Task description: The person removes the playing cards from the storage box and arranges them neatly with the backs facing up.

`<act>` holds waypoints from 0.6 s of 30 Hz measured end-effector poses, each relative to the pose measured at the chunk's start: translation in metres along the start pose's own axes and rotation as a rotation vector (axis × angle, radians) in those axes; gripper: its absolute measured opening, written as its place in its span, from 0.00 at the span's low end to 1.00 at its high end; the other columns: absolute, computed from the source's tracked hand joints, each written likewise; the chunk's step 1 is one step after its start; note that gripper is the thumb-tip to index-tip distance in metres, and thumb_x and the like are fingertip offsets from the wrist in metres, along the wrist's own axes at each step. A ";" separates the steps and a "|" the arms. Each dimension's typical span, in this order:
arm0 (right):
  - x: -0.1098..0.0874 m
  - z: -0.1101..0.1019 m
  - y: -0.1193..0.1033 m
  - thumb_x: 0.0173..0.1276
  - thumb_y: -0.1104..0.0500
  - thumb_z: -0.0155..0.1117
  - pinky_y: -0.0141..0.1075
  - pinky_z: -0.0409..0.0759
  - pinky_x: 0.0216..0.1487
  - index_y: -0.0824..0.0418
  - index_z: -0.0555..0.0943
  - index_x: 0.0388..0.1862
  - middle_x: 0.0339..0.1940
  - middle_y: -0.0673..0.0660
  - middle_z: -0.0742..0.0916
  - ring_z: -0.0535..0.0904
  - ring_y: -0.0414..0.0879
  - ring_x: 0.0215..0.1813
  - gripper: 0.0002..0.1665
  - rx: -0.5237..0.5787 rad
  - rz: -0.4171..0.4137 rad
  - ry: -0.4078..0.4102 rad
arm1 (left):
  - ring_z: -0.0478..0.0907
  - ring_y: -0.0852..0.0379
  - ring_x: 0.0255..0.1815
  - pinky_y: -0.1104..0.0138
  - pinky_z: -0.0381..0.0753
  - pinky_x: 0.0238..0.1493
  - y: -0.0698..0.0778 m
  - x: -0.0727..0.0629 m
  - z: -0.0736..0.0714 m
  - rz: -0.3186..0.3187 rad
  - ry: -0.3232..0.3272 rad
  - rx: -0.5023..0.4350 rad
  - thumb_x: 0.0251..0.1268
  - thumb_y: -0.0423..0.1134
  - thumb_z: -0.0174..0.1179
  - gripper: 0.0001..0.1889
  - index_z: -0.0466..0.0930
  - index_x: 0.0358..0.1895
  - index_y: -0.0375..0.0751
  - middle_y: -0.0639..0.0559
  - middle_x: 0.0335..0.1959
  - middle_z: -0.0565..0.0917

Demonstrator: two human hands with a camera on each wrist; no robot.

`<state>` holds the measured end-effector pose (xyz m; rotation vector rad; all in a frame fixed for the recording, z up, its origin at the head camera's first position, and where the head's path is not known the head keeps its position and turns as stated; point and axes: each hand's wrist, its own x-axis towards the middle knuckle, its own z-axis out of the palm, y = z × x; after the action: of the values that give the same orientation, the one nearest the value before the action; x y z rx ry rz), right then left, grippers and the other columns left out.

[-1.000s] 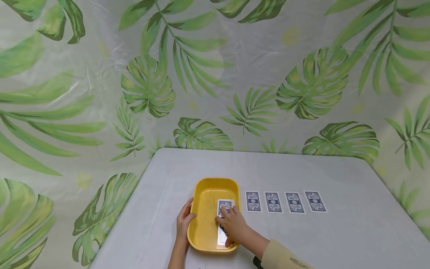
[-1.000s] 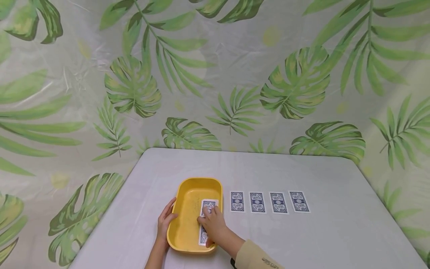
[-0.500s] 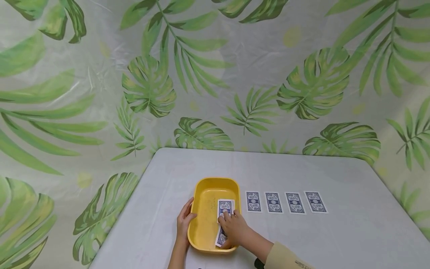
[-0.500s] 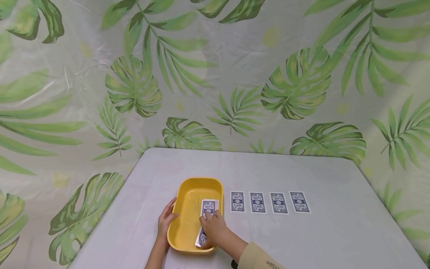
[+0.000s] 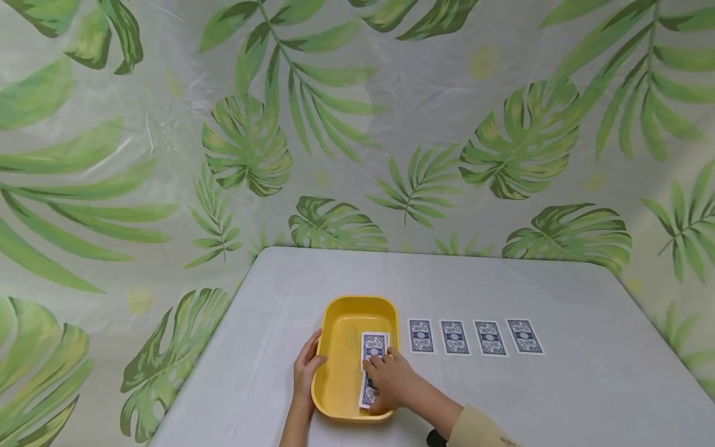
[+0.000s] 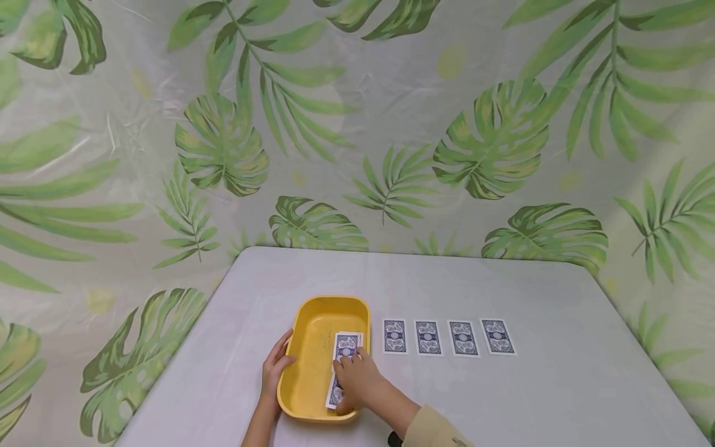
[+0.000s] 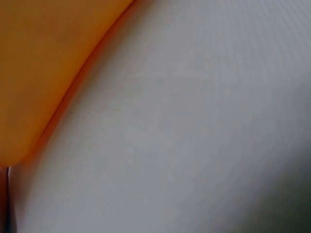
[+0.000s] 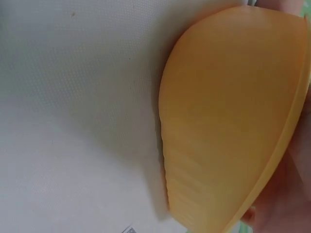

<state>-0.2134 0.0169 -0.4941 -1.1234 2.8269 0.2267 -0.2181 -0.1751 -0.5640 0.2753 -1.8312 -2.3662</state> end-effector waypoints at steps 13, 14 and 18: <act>-0.005 -0.010 0.014 0.45 0.30 0.61 0.46 0.60 0.65 0.54 0.70 0.62 0.60 0.52 0.77 0.72 0.50 0.59 0.48 0.078 0.017 0.004 | 0.67 0.55 0.62 0.78 0.71 0.50 0.002 0.000 0.000 -0.035 0.007 -0.035 0.55 0.25 0.46 0.29 0.64 0.65 0.42 0.40 0.67 0.64; -0.006 -0.012 0.015 0.45 0.30 0.61 0.46 0.60 0.65 0.54 0.70 0.62 0.60 0.51 0.77 0.72 0.50 0.59 0.48 0.080 0.018 0.007 | 0.67 0.56 0.62 0.78 0.71 0.50 0.002 0.000 0.000 -0.033 0.006 -0.035 0.55 0.25 0.46 0.29 0.64 0.65 0.42 0.41 0.67 0.64; -0.010 -0.018 0.021 0.45 0.31 0.62 0.47 0.59 0.65 0.53 0.70 0.63 0.61 0.51 0.77 0.71 0.49 0.60 0.47 0.117 0.018 0.026 | 0.67 0.56 0.62 0.78 0.71 0.50 0.002 0.000 0.000 -0.028 0.007 -0.031 0.55 0.25 0.46 0.29 0.64 0.65 0.42 0.41 0.67 0.64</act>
<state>-0.2210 0.0359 -0.4728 -1.0849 2.8319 0.0473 -0.2178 -0.1758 -0.5625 0.3073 -1.7976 -2.4069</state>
